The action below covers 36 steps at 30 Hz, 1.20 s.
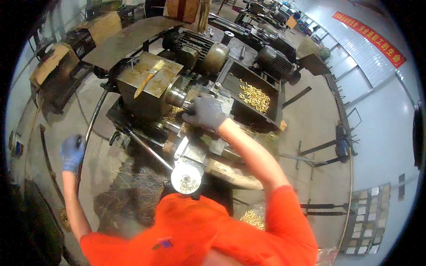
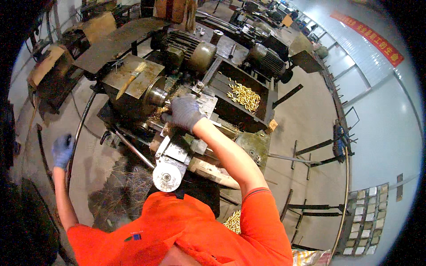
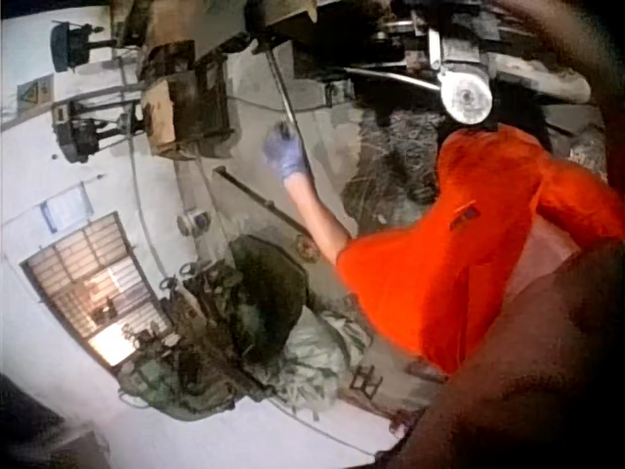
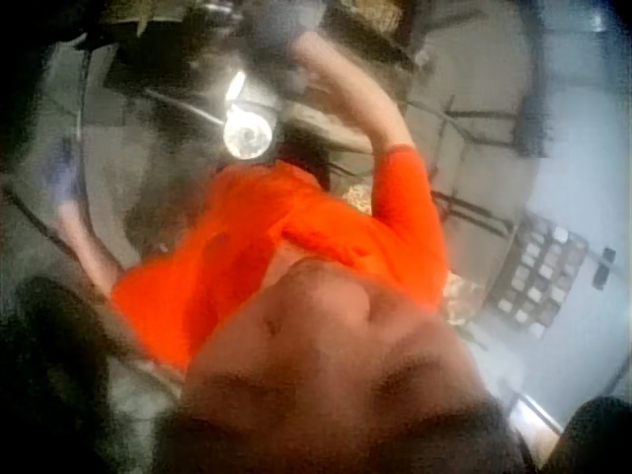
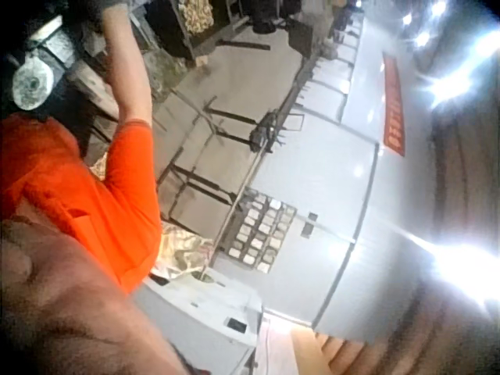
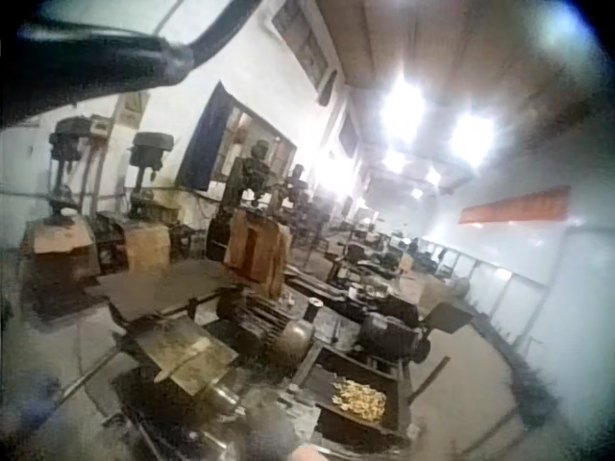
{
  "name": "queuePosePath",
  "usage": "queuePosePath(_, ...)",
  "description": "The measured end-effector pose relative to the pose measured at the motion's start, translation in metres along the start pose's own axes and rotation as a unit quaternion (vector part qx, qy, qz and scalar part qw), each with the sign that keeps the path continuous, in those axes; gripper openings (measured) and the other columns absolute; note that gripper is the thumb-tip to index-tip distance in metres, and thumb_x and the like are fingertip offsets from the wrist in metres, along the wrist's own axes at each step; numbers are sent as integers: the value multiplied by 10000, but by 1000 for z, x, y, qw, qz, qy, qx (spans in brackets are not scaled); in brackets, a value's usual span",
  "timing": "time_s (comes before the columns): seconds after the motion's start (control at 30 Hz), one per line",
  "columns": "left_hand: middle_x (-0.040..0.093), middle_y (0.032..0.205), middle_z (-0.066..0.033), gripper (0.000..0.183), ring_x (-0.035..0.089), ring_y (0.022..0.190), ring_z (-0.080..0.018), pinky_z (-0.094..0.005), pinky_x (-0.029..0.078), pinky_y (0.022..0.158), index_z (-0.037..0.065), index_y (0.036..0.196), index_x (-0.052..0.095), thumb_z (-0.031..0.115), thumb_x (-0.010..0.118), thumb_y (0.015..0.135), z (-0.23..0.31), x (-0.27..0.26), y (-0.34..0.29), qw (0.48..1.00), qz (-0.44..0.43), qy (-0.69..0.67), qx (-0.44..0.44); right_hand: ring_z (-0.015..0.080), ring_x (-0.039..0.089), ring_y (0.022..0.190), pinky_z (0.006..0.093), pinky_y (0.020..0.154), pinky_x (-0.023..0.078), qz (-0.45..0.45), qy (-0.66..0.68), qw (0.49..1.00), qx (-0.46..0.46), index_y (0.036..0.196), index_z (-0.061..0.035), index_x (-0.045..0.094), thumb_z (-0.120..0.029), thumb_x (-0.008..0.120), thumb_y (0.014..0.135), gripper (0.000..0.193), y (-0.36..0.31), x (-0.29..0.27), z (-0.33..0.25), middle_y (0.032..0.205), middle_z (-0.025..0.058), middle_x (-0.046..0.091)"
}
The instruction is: The person operates a metalworking lathe in a factory setting. They repeatedly pick up small brass components from a collection bin, insert them into the machine's chuck, and engage the mechanism to process the parts.
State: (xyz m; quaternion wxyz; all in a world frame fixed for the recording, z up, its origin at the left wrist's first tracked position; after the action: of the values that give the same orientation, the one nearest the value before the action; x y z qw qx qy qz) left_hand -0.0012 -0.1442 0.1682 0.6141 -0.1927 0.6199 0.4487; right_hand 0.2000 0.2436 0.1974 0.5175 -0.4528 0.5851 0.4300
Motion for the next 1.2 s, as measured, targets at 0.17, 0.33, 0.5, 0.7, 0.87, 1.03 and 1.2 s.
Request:
queuePosePath(0.17,626,781,-158,370,608,707,-298,-389,464,664,35,1017,611,298,628,757,-61,20,-62,982,-137,-101,-76,339,585,844,414,773,461,-45,-17,998,34,801,-17,675,-531,589,673,537,25,26,19,804,211,621)
queuePosePath(0.33,612,756,-174,488,599,677,-283,-363,462,640,-17,1100,545,314,645,755,-60,45,-79,986,-90,-77,-120,345,587,817,407,765,458,-19,79,997,15,846,-98,689,-504,606,658,455,18,27,21,779,201,617)
queuePosePath(0.5,600,759,-178,430,569,650,-250,-351,453,631,-31,1049,555,262,655,750,-73,54,-79,984,-93,-111,-106,361,587,795,415,761,454,24,108,994,-5,845,-99,686,-443,620,638,407,11,27,18,758,199,613)
queuePosePath(0.7,608,778,-189,392,588,673,-279,-366,455,633,-15,1037,561,245,644,755,-81,48,-93,983,-103,-94,-120,346,597,778,419,746,468,125,88,985,-86,914,-109,671,-428,614,634,428,16,38,21,770,197,614)
queuePosePath(0.87,613,828,-188,339,586,739,-346,-397,456,678,19,1009,582,253,616,766,-84,51,-85,978,-141,-58,-145,334,612,739,410,717,484,-2,54,998,-21,905,-76,665,-466,608,642,473,19,18,6,743,197,618)
queuePosePath(1.03,616,780,-153,244,587,720,-333,-418,450,666,66,966,608,196,575,762,-105,78,-63,992,14,123,-12,358,609,672,413,678,489,-63,41,997,27,686,52,633,-531,587,664,585,27,24,9,677,242,599)
queuePosePath(1.2,604,750,-144,273,579,687,-311,-421,437,615,70,994,596,100,543,728,-223,77,11,956,2,286,57,341,596,749,405,718,472,21,16,1000,3,684,31,643,-566,563,687,602,35,32,6,736,232,601)
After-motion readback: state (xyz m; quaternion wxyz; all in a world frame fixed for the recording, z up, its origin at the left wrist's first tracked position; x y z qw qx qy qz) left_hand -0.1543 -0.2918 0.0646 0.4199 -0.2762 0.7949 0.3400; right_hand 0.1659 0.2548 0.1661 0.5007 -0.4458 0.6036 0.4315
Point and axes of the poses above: each hand's wrist, its own y-axis towards the middle knuckle, its own x-axis out of the palm, z = x × y, the point moved 2 cm from there along y, towards the middle knuckle
